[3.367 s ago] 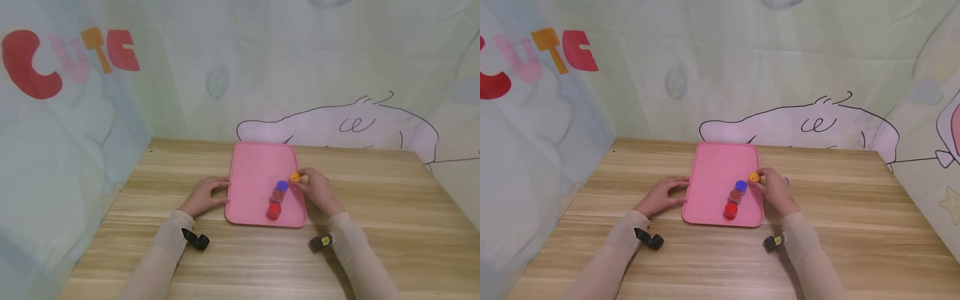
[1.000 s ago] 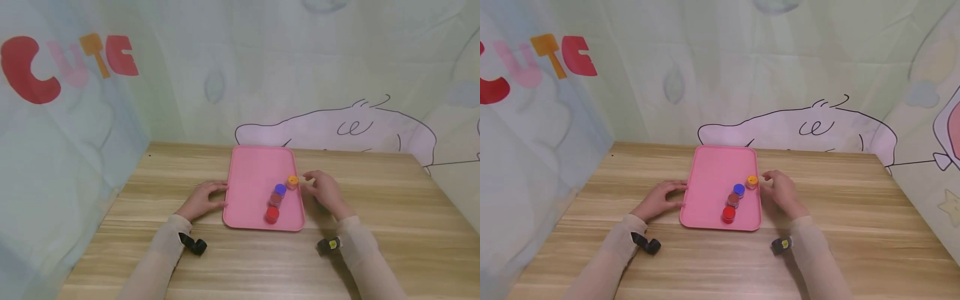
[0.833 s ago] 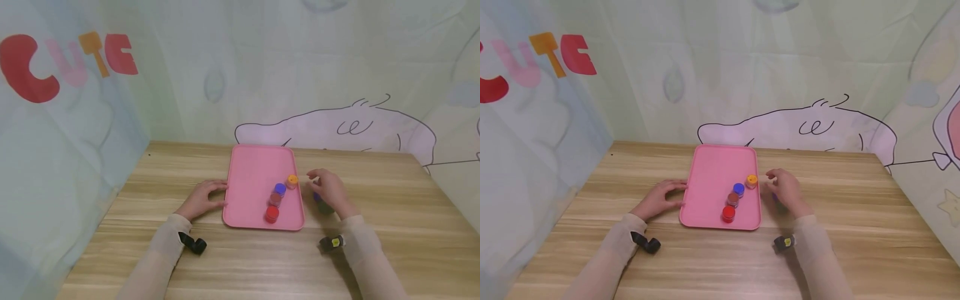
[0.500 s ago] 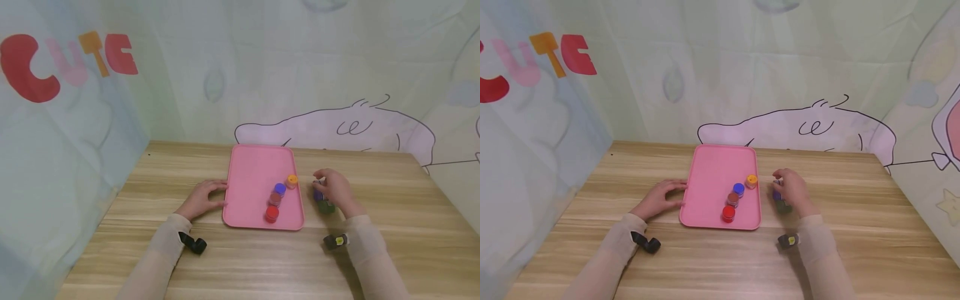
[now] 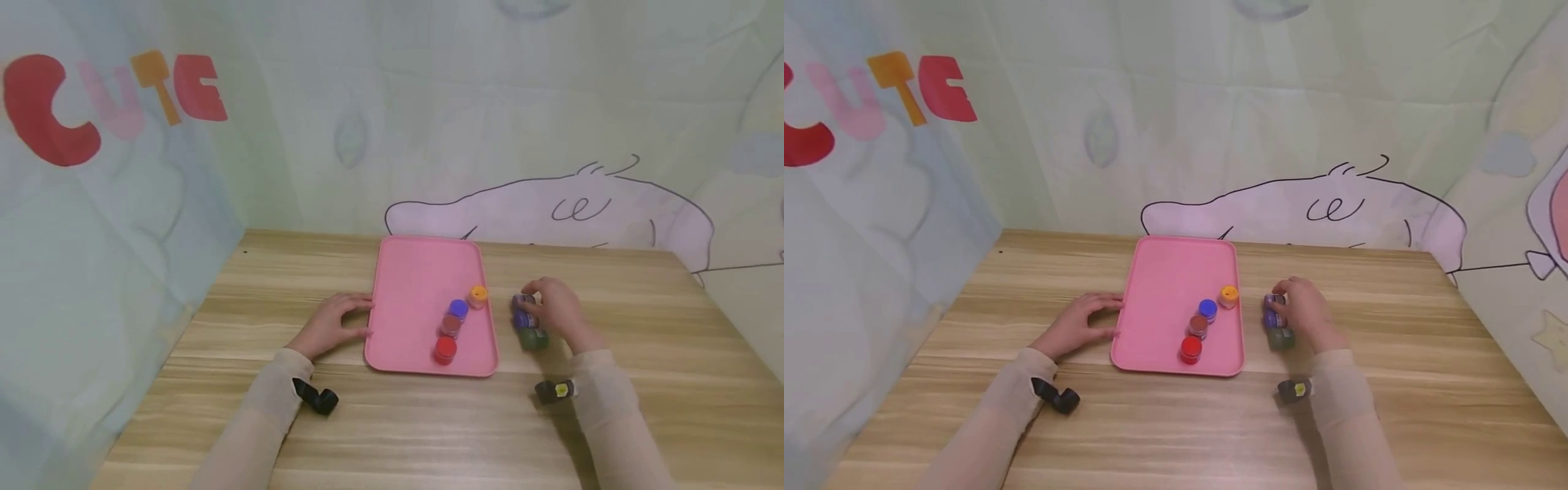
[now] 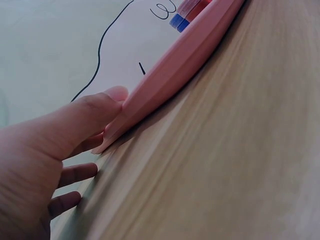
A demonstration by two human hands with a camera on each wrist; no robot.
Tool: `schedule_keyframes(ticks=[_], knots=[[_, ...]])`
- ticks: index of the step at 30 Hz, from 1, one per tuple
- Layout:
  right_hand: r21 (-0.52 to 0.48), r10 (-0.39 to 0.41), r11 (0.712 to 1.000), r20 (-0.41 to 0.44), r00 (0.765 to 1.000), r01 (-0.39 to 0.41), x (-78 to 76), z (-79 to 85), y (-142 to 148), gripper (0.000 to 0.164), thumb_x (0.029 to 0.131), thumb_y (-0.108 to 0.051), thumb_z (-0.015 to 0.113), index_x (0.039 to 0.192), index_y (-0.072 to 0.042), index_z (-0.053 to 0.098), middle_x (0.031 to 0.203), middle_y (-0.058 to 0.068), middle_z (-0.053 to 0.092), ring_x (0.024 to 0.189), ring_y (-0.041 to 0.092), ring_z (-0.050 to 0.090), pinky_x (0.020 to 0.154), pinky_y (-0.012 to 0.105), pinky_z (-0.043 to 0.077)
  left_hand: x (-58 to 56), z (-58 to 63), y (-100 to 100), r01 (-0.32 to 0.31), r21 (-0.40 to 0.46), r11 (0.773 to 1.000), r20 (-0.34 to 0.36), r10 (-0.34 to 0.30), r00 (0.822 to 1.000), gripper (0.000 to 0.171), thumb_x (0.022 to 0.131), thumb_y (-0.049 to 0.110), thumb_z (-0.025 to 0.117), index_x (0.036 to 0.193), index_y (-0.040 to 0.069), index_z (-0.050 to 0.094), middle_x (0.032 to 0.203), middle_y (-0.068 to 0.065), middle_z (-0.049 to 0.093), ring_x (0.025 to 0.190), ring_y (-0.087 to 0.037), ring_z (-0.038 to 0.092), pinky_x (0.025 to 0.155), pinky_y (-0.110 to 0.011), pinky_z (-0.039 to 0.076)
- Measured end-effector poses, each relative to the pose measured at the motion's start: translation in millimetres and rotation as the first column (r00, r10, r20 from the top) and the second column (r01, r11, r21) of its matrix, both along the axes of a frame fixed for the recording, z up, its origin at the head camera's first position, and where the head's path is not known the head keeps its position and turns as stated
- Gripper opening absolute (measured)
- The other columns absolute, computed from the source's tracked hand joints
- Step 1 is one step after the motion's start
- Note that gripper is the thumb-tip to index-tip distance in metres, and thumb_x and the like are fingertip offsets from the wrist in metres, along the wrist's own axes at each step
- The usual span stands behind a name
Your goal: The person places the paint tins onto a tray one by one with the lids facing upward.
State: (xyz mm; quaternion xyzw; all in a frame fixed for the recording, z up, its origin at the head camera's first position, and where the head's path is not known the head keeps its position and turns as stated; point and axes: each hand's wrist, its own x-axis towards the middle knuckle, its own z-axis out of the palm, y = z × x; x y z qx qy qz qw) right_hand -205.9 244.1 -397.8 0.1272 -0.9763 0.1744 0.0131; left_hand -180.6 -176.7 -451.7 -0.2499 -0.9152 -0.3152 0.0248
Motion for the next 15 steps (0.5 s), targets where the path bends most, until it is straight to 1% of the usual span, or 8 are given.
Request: schedule_keyframes(ticks=[2,5,9,15], knots=[[0.021,0.013,1.000,-0.006,1.000,-0.013,-0.9,0.4,1.9,0.025,0.086,-0.014,0.069,0.105,0.003,0.068,0.103,0.022,0.066,0.084,0.031,0.060,0.075,0.048,0.050,-0.3,-0.8,0.6,0.003,0.000,1.000,0.000,-0.003,1.000,0.053,0.082,0.034,0.075,0.129,0.015,0.062,0.141,-0.006,0.055,0.132,-0.030,0.048,0.113,-0.052,0.034],[0.046,0.023,0.999,0.018,1.000,-0.024,-3.3,2.8,2.7,0.025,0.086,-0.012,0.069,0.105,0.003,0.068,0.105,0.023,0.066,0.092,0.038,0.061,0.085,0.054,0.050,0.2,-0.7,0.9,-0.003,0.008,1.000,0.014,0.003,1.000,0.053,0.082,0.034,0.075,0.129,0.015,0.061,0.141,-0.006,0.055,0.132,-0.031,0.047,0.113,-0.053,0.032],[0.063,0.028,0.997,0.069,0.997,-0.033,-8.0,6.6,1.7,0.025,0.086,-0.011,0.068,0.107,0.004,0.067,0.109,0.025,0.067,0.107,0.045,0.058,0.097,0.059,0.045,0.7,-0.1,0.4,-0.011,0.010,1.000,0.026,0.010,1.000,0.053,0.082,0.035,0.075,0.130,0.016,0.061,0.142,-0.006,0.054,0.133,-0.031,0.046,0.114,-0.054,0.031],[0.086,0.021,0.996,0.127,0.992,-0.033,-11.5,9.9,-0.1,0.026,0.086,-0.013,0.069,0.107,0.003,0.067,0.109,0.024,0.067,0.104,0.041,0.060,0.093,0.057,0.048,0.2,-1.0,0.2,-0.006,0.000,1.000,0.018,0.006,1.000,0.053,0.082,0.035,0.075,0.130,0.016,0.061,0.141,-0.006,0.054,0.133,-0.031,0.046,0.113,-0.054,0.032]])
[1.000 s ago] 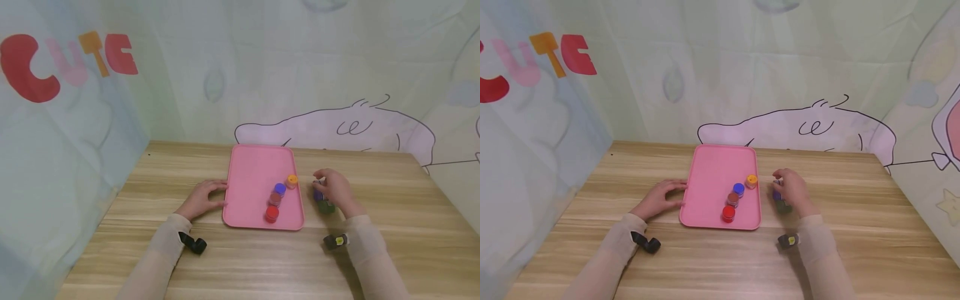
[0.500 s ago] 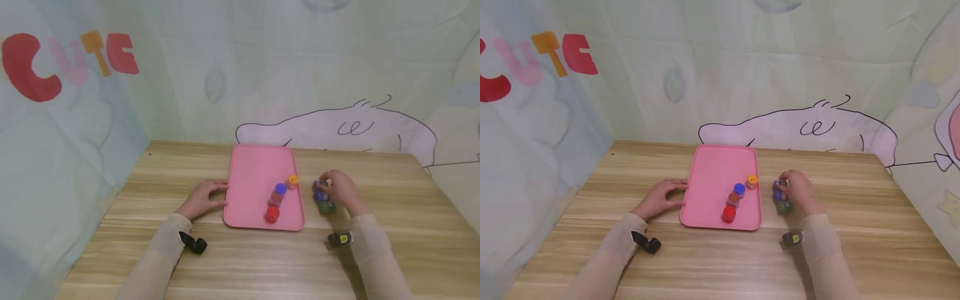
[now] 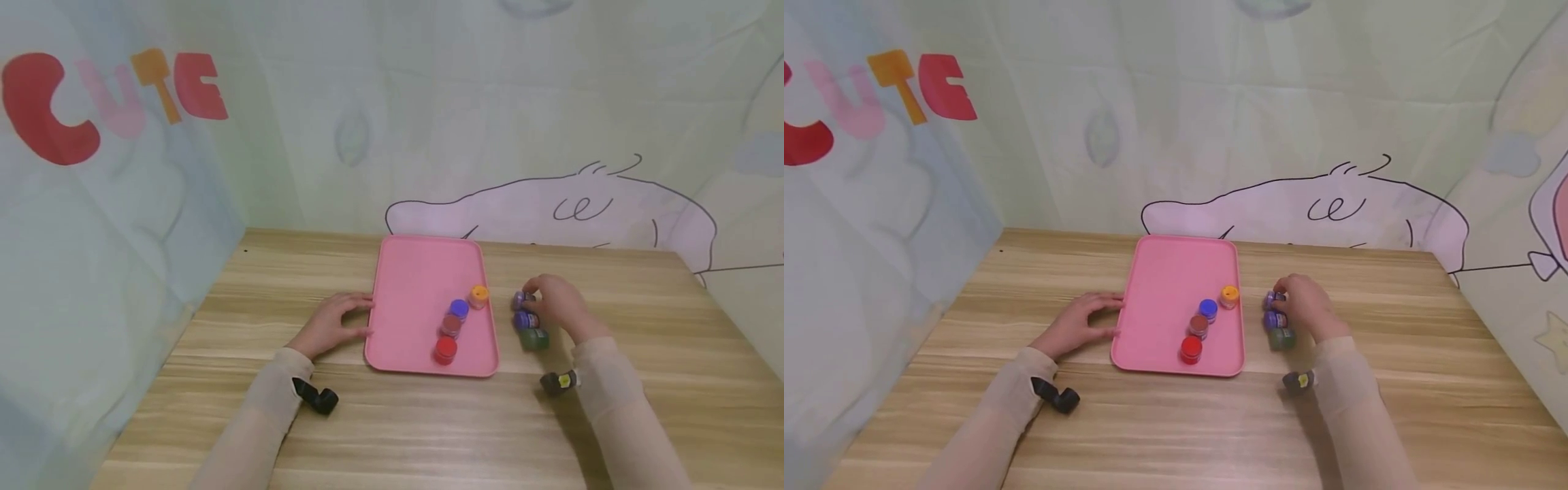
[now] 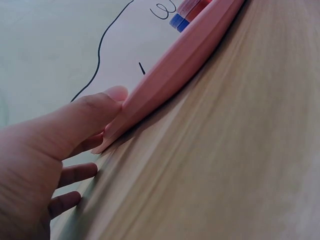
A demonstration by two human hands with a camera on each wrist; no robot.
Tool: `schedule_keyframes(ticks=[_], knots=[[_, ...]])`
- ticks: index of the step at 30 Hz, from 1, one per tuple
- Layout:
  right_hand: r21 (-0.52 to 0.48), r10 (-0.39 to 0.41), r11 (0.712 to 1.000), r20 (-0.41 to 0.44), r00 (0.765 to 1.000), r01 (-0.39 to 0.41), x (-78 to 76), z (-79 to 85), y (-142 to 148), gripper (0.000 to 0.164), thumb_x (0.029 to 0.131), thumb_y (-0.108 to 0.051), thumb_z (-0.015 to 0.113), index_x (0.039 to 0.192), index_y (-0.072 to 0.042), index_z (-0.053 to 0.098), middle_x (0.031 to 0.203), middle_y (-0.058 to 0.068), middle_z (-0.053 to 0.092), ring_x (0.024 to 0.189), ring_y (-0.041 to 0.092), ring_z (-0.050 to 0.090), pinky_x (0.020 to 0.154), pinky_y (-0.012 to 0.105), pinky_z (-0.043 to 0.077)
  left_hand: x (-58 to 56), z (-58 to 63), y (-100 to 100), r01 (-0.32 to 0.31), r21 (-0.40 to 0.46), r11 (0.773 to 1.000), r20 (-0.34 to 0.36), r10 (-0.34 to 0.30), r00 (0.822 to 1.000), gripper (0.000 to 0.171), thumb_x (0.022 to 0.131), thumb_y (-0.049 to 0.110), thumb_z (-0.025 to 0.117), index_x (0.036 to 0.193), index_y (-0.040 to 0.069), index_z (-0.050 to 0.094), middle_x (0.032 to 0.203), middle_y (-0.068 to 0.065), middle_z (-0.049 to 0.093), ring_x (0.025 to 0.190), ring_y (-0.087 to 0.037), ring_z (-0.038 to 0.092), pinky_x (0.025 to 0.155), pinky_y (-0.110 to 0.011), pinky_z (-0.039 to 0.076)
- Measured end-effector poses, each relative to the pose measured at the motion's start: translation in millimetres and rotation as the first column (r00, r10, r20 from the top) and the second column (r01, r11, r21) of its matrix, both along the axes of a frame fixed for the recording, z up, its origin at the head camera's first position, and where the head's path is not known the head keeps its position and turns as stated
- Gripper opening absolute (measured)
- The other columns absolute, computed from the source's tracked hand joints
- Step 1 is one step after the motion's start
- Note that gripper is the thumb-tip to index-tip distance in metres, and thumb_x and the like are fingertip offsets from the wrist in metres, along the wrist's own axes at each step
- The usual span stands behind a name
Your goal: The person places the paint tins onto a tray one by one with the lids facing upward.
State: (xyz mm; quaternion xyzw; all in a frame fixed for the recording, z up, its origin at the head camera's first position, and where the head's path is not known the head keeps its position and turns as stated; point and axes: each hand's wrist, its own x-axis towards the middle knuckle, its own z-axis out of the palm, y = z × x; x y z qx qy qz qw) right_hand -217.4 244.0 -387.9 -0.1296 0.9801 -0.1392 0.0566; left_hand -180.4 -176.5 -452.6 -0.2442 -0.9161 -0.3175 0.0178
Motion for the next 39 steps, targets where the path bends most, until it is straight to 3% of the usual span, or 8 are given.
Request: schedule_keyframes(ticks=[7,22,29,39], knots=[[0.010,0.042,0.999,0.015,0.999,-0.042,-2.5,2.7,-3.1,0.029,0.086,-0.016,0.071,0.106,0.004,0.067,0.104,0.023,0.069,0.099,0.039,0.063,0.091,0.054,0.050,0.9,1.7,0.2,-0.003,-0.002,1.000,-0.003,0.003,1.000,0.053,0.081,0.034,0.076,0.129,0.015,0.062,0.140,-0.006,0.055,0.132,-0.031,0.047,0.113,-0.054,0.032],[0.022,0.045,0.999,0.031,0.999,-0.046,-10.2,-0.5,-1.0,0.028,0.083,-0.016,0.073,0.104,0.003,0.068,0.095,0.017,0.070,0.087,0.030,0.064,0.084,0.050,0.054,1.8,2.4,1.2,-0.005,-0.005,1.000,-0.013,0.004,1.000,0.053,0.082,0.035,0.075,0.130,0.016,0.061,0.140,-0.006,0.056,0.132,-0.030,0.048,0.112,-0.053,0.034],[0.009,0.025,1.000,-0.020,0.999,-0.025,-8.3,-1.4,1.8,0.031,0.082,-0.019,0.074,0.103,0.002,0.066,0.090,0.014,0.067,0.083,0.026,0.061,0.078,0.045,0.054,1.7,1.9,1.0,-0.004,0.003,1.000,-0.013,0.004,1.000,0.053,0.082,0.034,0.076,0.129,0.015,0.062,0.139,-0.006,0.057,0.131,-0.030,0.049,0.112,-0.053,0.035],[-0.042,0.000,0.999,-0.079,0.997,-0.003,-3.1,2.9,1.1,0.036,0.084,-0.020,0.071,0.107,0.005,0.060,0.100,0.020,0.065,0.090,0.031,0.062,0.081,0.049,0.053,0.9,1.8,0.8,0.013,0.017,1.000,-0.033,-0.012,0.999,0.052,0.081,0.033,0.076,0.128,0.013,0.063,0.138,-0.006,0.058,0.131,-0.030,0.049,0.112,-0.052,0.035]])
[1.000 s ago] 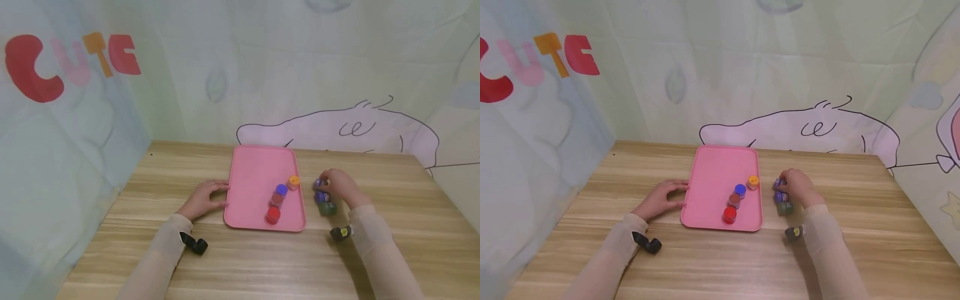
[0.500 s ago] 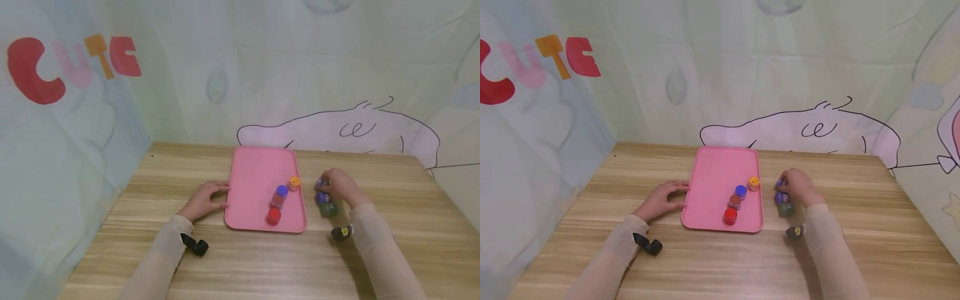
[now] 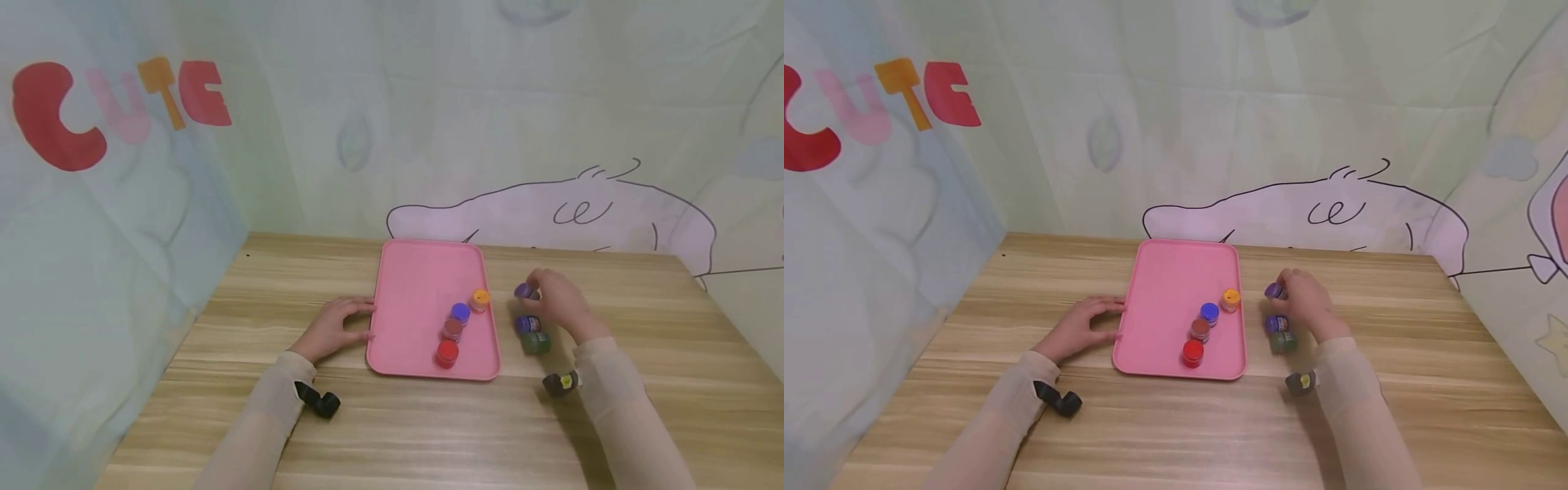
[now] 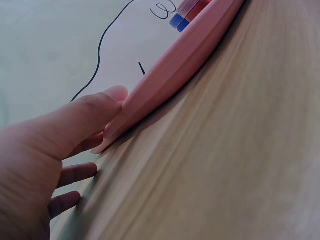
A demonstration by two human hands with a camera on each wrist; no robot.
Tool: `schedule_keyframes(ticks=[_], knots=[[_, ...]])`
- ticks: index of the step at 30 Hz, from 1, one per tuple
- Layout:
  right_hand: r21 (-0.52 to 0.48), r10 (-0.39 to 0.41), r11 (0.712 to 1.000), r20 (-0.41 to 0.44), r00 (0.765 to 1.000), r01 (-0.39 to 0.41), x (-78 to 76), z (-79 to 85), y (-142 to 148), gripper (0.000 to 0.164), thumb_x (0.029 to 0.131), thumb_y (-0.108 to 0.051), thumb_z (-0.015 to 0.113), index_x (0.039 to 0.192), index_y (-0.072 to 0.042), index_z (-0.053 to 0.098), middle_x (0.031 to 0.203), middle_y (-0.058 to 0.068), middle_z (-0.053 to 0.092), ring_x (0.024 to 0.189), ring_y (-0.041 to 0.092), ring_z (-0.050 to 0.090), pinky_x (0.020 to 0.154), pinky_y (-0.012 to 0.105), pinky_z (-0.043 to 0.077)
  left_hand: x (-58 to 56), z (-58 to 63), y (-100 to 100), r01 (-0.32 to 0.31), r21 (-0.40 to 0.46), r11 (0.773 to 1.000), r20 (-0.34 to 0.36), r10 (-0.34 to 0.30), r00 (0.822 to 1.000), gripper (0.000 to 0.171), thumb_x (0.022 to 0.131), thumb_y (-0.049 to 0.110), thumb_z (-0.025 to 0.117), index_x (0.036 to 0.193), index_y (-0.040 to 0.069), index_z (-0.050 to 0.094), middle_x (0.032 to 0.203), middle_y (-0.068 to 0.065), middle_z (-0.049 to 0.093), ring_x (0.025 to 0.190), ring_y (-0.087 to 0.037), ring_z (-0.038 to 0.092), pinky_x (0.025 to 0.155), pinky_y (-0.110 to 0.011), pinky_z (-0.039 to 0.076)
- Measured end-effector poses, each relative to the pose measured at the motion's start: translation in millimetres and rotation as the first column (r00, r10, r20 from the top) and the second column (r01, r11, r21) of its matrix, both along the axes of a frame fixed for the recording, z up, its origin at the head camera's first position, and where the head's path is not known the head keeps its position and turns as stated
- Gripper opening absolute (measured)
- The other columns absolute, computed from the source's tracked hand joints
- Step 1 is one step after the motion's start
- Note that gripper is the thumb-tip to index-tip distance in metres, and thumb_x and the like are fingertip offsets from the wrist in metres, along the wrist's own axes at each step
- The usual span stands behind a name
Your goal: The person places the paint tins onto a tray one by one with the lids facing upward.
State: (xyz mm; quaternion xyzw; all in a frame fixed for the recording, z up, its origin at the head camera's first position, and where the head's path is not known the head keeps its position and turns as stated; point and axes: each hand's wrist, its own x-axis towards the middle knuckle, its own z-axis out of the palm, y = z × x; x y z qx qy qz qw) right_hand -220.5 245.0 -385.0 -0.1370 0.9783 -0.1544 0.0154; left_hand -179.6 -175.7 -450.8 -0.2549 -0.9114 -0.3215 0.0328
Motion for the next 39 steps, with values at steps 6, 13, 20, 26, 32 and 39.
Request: schedule_keyframes(ticks=[6,13,20,26,32,39], knots=[[-0.033,-0.018,0.999,-0.007,1.000,0.017,2.9,0.5,-2.8,0.037,0.085,-0.021,0.070,0.109,0.004,0.059,0.104,0.021,0.064,0.094,0.034,0.061,0.086,0.051,0.052,0.2,0.0,0.0,-0.001,-0.002,1.000,0.000,0.001,1.000,0.052,0.081,0.033,0.076,0.128,0.014,0.063,0.137,-0.006,0.058,0.130,-0.030,0.050,0.111,-0.051,0.037],[-0.101,-0.042,0.994,0.024,0.999,0.045,8.0,0.4,-6.7,0.039,0.086,-0.023,0.069,0.113,0.002,0.057,0.106,0.020,0.064,0.096,0.033,0.061,0.087,0.051,0.053,1.0,0.1,-0.1,-0.004,-0.001,1.000,0.005,0.004,1.000,0.052,0.082,0.033,0.076,0.128,0.014,0.063,0.138,-0.006,0.058,0.130,-0.030,0.050,0.111,-0.052,0.037],[-0.159,-0.036,0.987,0.006,0.999,0.037,15.7,-0.8,-10.7,0.042,0.087,-0.024,0.070,0.116,0.002,0.056,0.110,0.022,0.060,0.072,0.022,0.058,0.064,0.034,0.050,0.6,-0.2,-0.1,-0.005,-0.004,1.000,-0.003,0.005,1.000,0.052,0.082,0.034,0.076,0.128,0.015,0.062,0.138,-0.006,0.058,0.131,-0.030,0.049,0.111,-0.052,0.037],[-0.181,-0.045,0.983,-0.011,0.999,0.042,19.8,-4.0,-14.7,0.040,0.086,-0.026,0.071,0.115,-0.001,0.058,0.112,0.018,0.061,0.083,0.024,0.055,0.067,0.031,0.049,0.3,-0.5,0.0,-0.003,0.004,1.000,0.005,0.003,1.000,0.052,0.081,0.033,0.076,0.128,0.014,0.063,0.138,-0.007,0.057,0.131,-0.031,0.049,0.111,-0.053,0.036],[-0.180,-0.053,0.982,0.014,0.999,0.055,23.9,-6.2,-19.6,0.041,0.086,-0.029,0.072,0.115,-0.004,0.059,0.106,0.014,0.063,0.081,0.023,0.052,0.062,0.027,0.045,0.2,-0.8,-0.3,-0.007,0.001,1.000,0.010,0.007,1.000,0.052,0.082,0.033,0.076,0.129,0.015,0.062,0.139,-0.006,0.057,0.132,-0.030,0.049,0.112,-0.052,0.036],[-0.215,-0.021,0.976,0.012,1.000,0.023,31.2,-10.6,-27.4,0.037,0.084,-0.027,0.073,0.111,-0.004,0.060,0.092,0.010,0.060,0.071,0.019,0.048,0.056,0.026,0.040,0.1,-0.5,0.0,-0.009,0.001,1.000,0.014,0.009,1.000,0.052,0.082,0.034,0.075,0.129,0.015,0.062,0.139,-0.006,0.057,0.132,-0.030,0.048,0.112,-0.051,0.036]])
